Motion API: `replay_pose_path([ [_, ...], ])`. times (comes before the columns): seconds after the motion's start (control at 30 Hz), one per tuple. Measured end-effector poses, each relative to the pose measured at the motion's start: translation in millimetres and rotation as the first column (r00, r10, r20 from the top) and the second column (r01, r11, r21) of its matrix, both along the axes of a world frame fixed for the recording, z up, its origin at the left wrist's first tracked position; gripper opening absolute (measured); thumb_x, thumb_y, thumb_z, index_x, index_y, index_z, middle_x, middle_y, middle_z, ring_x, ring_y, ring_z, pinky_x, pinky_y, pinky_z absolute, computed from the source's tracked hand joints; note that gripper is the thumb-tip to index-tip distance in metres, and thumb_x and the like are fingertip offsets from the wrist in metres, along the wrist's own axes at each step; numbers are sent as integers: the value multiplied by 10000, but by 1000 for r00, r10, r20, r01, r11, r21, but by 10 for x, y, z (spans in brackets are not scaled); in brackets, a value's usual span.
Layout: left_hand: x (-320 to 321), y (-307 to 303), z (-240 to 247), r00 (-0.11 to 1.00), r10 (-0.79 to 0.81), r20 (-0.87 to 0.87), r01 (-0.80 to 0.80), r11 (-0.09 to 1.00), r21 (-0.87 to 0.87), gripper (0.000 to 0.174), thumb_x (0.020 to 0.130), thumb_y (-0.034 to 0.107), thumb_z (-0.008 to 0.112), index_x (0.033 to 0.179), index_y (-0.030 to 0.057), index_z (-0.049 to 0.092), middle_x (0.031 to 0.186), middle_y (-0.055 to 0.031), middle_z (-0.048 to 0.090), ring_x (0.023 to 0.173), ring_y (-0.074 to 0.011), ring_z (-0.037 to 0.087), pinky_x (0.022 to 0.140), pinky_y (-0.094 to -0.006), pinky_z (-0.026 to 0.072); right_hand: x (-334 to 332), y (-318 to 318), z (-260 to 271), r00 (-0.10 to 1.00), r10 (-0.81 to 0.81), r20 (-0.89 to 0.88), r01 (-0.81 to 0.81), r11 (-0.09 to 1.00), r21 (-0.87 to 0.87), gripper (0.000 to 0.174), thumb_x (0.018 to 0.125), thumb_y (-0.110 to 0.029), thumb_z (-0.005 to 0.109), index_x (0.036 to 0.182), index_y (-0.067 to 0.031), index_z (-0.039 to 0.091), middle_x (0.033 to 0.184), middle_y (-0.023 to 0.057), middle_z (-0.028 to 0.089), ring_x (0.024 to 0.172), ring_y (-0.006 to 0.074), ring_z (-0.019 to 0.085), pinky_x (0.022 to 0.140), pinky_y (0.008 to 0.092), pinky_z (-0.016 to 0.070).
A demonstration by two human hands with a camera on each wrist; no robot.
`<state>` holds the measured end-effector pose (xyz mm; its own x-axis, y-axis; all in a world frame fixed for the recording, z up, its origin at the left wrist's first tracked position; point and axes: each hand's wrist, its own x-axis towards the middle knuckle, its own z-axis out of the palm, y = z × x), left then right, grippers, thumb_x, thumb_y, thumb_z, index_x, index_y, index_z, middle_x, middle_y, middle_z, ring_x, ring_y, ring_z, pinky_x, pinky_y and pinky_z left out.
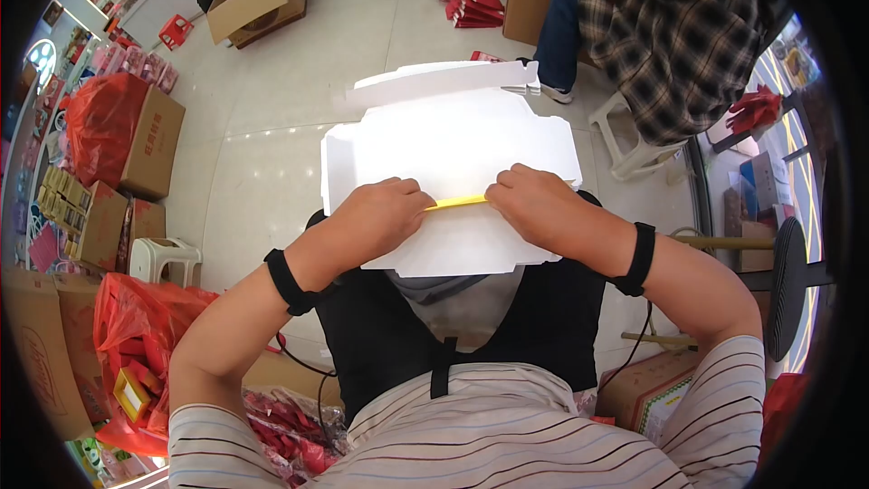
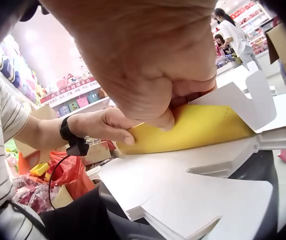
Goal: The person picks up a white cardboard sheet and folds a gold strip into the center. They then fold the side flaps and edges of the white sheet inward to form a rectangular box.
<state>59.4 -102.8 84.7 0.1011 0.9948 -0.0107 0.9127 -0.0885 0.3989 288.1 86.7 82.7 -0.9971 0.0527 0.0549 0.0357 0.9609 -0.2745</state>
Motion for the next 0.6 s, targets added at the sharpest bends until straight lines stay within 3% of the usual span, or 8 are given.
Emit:
replay_pose_path([
  [0.03, -7, 1, 14, 999, -4, 41, 5, 999, -44, 179, 1012, 129, 680, 1174, 56, 702, 1032, -113, 708, 991, -336, 691, 841, -426, 573, 19, -16, 8, 999, -23, 32, 24, 999, -37, 84, 966, -59, 653, 1006, 7, 685, 1012, 160, 702, 975, 335, 684, 852, 441, 579],
  [0.1, 1, 89, 124, 984, 144, 104, -120, 971, -208, 183, 1037, 149, 665, 1193, 57, 685, 1016, -127, 708, 989, -342, 699, 843, -426, 570, -41, 51, 17, 996, -80, 38, 84, 989, -118, 105, 996, -74, 648, 1049, 7, 690, 1014, 169, 709, 977, 348, 699, 847, 451, 576],
  [0.23, -17, 290, 272, 906, 383, 181, -243, 820, -518, 211, 1061, 194, 660, 1212, 47, 656, 1038, -148, 701, 1002, -340, 702, 855, -432, 564, -169, 156, 20, 984, -153, 89, 169, 960, -221, 159, 1036, -116, 652, 1140, -6, 703, 1018, 184, 711, 986, 362, 713, 849, 468, 568],
  [0.33, -116, 279, 36, 962, 212, 174, -173, 961, -218, 257, 1052, 231, 692, 1211, 36, 643, 1089, -159, 677, 1011, -336, 695, 876, -436, 555, -201, 159, 13, 975, -191, 111, 204, 971, -123, 194, 1037, -165, 681, 1177, -32, 710, 1077, 164, 687, 1047, 347, 689, 882, 451, 556],
  [0.43, 10, 281, 126, 926, 368, -82, -377, 894, -242, 303, 1016, 236, 731, 1231, 50, 627, 1156, -142, 651, 1085, -327, 667, 928, -438, 534, -210, 136, -93, 987, -159, -11, 159, 983, 94, 230, 995, -152, 703, 1188, -27, 692, 1122, 151, 657, 1077, 326, 658, 877, 433, 551],
  [0.53, 105, 163, -4, 932, 239, -274, -233, 971, 55, 321, 987, 223, 742, 1237, 70, 613, 1169, -113, 638, 1177, -313, 635, 973, -439, 512, -155, 5, -79, 991, -49, -128, 80, 965, 249, 289, 928, -120, 709, 1192, -9, 668, 1135, 154, 636, 1077, 312, 636, 867, 419, 549],
  [0.6, 202, 75, -65, 952, 101, -288, -89, 995, 55, 336, 981, 206, 733, 1267, 73, 617, 1188, -111, 638, 1209, -310, 617, 992, -441, 505, -114, -154, -129, 986, 29, -162, 11, 971, 241, 300, 869, -88, 685, 1148, 18, 650, 1078, 161, 620, 1035, 306, 632, 861, 414, 550],
])
